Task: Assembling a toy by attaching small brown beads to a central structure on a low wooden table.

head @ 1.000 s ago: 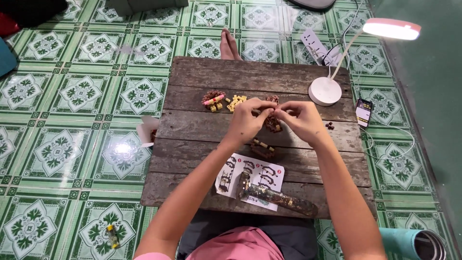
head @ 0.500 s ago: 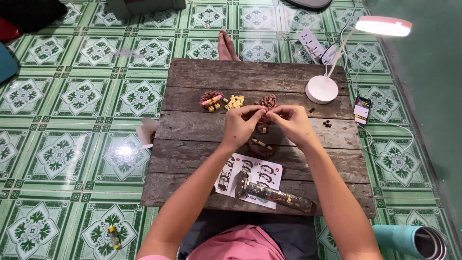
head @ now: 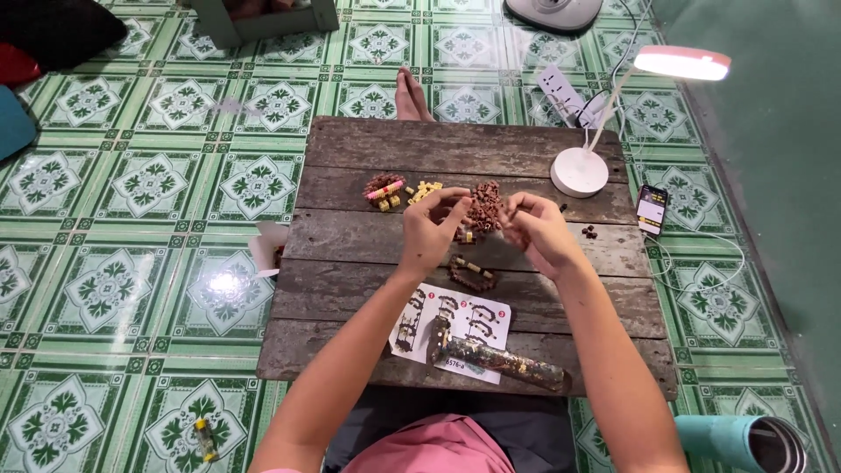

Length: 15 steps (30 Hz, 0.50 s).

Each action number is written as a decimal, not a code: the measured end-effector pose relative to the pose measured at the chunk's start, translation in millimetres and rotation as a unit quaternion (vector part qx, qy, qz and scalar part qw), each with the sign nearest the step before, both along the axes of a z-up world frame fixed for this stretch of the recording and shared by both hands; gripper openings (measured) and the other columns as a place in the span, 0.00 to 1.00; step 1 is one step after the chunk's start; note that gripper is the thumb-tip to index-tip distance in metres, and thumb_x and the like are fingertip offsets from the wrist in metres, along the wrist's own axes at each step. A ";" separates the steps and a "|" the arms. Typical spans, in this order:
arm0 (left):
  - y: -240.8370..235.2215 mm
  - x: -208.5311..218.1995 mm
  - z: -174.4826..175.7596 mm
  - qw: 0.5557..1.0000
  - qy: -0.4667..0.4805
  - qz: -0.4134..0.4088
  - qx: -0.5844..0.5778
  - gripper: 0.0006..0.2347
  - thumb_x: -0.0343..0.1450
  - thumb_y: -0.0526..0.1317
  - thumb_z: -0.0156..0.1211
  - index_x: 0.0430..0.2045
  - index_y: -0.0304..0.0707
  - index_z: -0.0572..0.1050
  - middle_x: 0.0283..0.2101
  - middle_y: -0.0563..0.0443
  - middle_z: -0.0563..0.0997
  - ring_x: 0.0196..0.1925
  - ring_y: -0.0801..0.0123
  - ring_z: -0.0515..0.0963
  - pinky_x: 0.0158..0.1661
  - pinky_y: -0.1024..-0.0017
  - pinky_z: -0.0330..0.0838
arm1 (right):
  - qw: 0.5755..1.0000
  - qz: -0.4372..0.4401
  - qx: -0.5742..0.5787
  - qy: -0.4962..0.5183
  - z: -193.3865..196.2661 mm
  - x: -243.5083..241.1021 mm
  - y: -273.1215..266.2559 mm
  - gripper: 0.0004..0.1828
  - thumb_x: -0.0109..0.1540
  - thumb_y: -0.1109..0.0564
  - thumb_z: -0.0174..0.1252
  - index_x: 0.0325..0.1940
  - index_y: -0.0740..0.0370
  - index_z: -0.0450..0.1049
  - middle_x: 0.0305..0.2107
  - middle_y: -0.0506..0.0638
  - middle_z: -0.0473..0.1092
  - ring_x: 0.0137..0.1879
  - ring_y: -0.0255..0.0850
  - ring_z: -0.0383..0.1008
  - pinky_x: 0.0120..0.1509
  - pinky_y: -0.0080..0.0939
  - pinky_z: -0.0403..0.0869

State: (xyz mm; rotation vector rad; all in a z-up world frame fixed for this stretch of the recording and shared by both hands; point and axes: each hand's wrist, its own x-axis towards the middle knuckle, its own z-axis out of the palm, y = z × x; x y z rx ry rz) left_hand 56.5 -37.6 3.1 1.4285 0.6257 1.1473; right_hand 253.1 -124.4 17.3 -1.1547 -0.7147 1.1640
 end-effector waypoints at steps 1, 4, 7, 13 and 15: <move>0.5 0.0 -3.5 1.000 -0.001 0.001 0.001 0.10 0.82 0.38 0.68 0.53 0.30 0.86 0.44 0.33 0.91 0.39 0.59 0.92 0.36 0.65 0.90 | 1.000 0.001 0.001 -0.001 1.5 -3.1 -2.5 0.11 0.59 0.72 0.52 0.41 0.61 0.72 0.29 0.51 0.65 0.27 0.32 0.59 0.31 0.31 0.60; 2.9 1.6 -8.9 1.000 0.011 0.008 0.012 0.08 0.80 0.39 0.72 0.47 0.34 0.88 0.37 0.36 0.91 0.35 0.64 0.90 0.31 0.69 0.87 | 0.996 0.054 -0.067 -0.031 21.5 -17.8 -11.3 0.16 0.56 0.69 0.44 0.42 0.58 0.71 0.29 0.43 0.52 0.29 0.31 0.47 0.31 0.30 0.51; 5.1 -1.5 -5.3 0.999 0.021 0.007 0.033 0.08 0.79 0.41 0.74 0.46 0.36 0.88 0.38 0.39 0.91 0.36 0.68 0.89 0.31 0.71 0.87 | 0.969 0.072 -0.080 -0.222 47.4 -37.9 -17.6 0.08 0.69 0.59 0.59 0.44 0.65 0.82 0.26 0.48 0.64 0.32 0.35 0.62 0.37 0.35 0.62; 2.8 -0.9 3.0 0.999 0.025 -0.007 0.038 0.07 0.78 0.41 0.75 0.45 0.38 0.89 0.38 0.41 0.92 0.37 0.71 0.88 0.32 0.72 0.88 | 0.875 0.083 0.016 -0.477 5.7 -19.4 -0.6 0.10 0.63 0.58 0.70 0.46 0.64 0.88 0.21 0.55 0.68 0.31 0.46 0.71 0.40 0.49 0.70; -0.5 -0.2 3.0 0.996 0.053 -0.029 0.072 0.14 0.79 0.41 0.73 0.59 0.42 0.86 0.47 0.40 0.92 0.48 0.60 0.91 0.43 0.63 0.92 | 0.882 0.053 0.003 -0.467 -9.3 -13.4 3.6 0.10 0.65 0.57 0.69 0.48 0.61 0.88 0.20 0.55 0.71 0.31 0.45 0.74 0.41 0.49 0.74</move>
